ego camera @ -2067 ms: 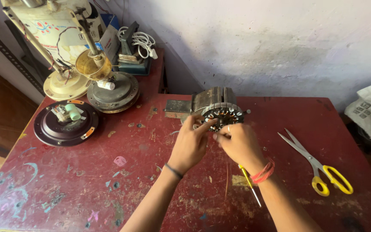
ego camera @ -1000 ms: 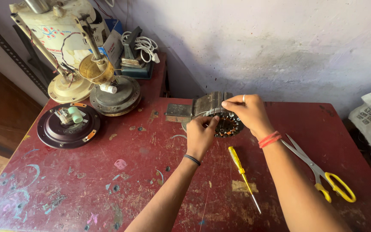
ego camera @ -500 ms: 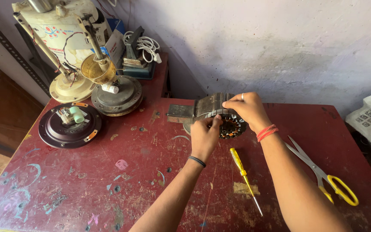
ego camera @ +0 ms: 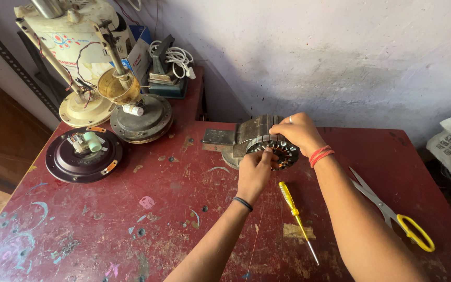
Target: The person winds copper wire into the slots of a motor stator held in a bench vise. They use a yellow-handled screwdriver to push the wire into place and their hands to guide and tension the wire. The process is repeated across multiple slots.
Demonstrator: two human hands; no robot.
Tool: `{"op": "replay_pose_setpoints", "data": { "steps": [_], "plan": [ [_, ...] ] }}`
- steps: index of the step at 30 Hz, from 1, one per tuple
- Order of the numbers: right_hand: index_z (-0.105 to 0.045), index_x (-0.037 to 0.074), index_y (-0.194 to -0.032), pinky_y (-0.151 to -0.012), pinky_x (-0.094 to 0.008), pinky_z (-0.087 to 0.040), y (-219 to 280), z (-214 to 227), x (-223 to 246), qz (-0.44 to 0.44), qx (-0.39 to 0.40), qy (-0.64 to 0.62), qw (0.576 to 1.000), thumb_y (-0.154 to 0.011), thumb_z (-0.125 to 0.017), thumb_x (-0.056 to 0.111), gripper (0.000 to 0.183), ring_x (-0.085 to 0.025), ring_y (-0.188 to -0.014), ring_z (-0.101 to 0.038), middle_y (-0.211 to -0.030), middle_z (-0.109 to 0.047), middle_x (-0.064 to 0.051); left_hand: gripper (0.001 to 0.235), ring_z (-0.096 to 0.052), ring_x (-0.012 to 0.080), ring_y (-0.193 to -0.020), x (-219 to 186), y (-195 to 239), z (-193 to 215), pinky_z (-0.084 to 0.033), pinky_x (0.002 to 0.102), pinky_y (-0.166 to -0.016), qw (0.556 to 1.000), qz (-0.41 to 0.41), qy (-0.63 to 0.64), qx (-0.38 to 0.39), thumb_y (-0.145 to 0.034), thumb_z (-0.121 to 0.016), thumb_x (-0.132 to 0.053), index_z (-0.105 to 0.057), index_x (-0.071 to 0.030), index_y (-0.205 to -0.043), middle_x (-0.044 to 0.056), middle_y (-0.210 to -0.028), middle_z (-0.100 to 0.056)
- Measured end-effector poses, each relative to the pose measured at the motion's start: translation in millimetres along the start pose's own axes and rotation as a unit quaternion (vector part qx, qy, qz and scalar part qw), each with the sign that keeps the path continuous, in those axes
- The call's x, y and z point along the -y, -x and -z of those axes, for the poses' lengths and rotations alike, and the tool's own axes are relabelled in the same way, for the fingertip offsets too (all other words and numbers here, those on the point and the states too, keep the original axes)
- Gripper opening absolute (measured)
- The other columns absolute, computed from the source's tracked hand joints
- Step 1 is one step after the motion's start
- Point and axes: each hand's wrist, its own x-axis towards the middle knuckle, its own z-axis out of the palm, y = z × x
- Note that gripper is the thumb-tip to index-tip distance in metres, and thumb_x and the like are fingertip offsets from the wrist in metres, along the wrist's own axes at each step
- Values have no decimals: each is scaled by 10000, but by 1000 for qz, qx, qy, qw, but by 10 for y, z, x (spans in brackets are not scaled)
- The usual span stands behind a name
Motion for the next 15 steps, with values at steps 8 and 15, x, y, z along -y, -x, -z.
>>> {"op": "replay_pose_setpoints", "data": {
  "steps": [8, 15],
  "plan": [
    [-759, -68, -739, -496, -324, -460, -30, 10, -24, -13, -11, -1, 1000, -711, -802, 144, 218, -149, -545, -590, -635, -677, -88, 268, -545, 86, -534, -3, 233, 45, -452, 277, -497, 998, 20, -19, 60, -995, -631, -238, -772, -14, -1036, 34, -696, -687],
    [-790, -30, -778, -572, -312, -462, -11, 61, 62, -40, 37, 9, 998, -762, -796, 196, 226, -139, -606, -606, -663, -705, -68, 238, -632, 72, -583, 11, 343, 109, -508, 258, -528, 998, 21, 24, 52, -960, -646, -156, -732, -28, -1141, 39, -720, -721]
  ]
}}
